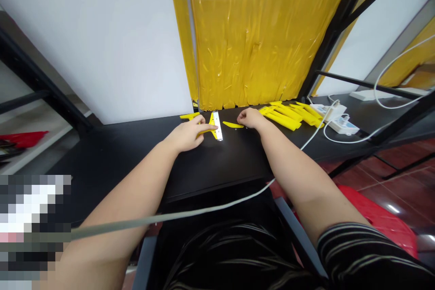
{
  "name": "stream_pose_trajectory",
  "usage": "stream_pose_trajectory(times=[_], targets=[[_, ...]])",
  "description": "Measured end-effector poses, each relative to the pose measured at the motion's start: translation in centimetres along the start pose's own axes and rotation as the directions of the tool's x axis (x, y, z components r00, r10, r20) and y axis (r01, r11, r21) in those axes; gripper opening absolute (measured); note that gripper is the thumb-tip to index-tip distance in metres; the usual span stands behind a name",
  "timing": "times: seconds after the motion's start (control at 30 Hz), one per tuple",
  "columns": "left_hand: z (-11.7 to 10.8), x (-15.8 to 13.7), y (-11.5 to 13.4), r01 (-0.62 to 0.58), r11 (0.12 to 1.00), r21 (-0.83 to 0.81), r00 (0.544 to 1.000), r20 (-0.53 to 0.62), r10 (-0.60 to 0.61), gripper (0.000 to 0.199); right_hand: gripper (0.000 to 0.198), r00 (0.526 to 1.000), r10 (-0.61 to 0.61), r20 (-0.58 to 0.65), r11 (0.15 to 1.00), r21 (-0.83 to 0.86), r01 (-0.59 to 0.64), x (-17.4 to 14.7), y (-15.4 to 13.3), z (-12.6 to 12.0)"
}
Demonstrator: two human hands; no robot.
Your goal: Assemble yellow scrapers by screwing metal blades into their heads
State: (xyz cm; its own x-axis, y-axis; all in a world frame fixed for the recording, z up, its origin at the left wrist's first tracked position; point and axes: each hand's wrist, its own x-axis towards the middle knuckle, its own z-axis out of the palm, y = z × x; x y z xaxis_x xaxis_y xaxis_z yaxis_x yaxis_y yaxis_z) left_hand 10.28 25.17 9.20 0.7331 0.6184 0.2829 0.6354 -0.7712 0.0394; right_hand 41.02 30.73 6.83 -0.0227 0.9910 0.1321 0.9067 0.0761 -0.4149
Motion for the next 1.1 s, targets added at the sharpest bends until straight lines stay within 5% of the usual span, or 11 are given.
stream_pose_trajectory(times=[0.17, 0.43, 0.7, 0.9, 1.1], targets=[[0.1, 0.0, -0.1, -0.008, 1.0, 0.005, 1.0, -0.008, 0.008, 0.055, 0.013, 0.993, -0.11, 0.051, 0.992, -0.058, 0.113, 0.0, -0.7, 0.6], [0.1, 0.0, -0.1, -0.003, 1.0, -0.009, 1.0, 0.002, 0.003, 0.055, 0.023, 0.995, -0.097, 0.037, 0.989, -0.111, 0.101, 0.6, -0.9, 1.6], [0.2, 0.0, -0.2, -0.001, 1.0, -0.004, 1.0, 0.006, 0.001, 0.056, 0.029, 0.994, -0.065, 0.091, 0.997, 0.058, 0.06, 0.2, -1.2, 1.6], [0.3, 0.0, -0.3, -0.002, 1.0, -0.009, 1.0, 0.009, 0.002, 0.055, 0.014, 0.993, -0.079, 0.091, 0.979, 0.193, 0.06, 0.0, -1.6, 1.4], [0.4, 0.0, -0.5, -0.007, 1.0, -0.012, 1.0, 0.007, 0.007, 0.056, 0.011, 1.0, 0.003, 0.022, 0.847, 0.532, -0.014, 0.0, -2.0, 1.5]])
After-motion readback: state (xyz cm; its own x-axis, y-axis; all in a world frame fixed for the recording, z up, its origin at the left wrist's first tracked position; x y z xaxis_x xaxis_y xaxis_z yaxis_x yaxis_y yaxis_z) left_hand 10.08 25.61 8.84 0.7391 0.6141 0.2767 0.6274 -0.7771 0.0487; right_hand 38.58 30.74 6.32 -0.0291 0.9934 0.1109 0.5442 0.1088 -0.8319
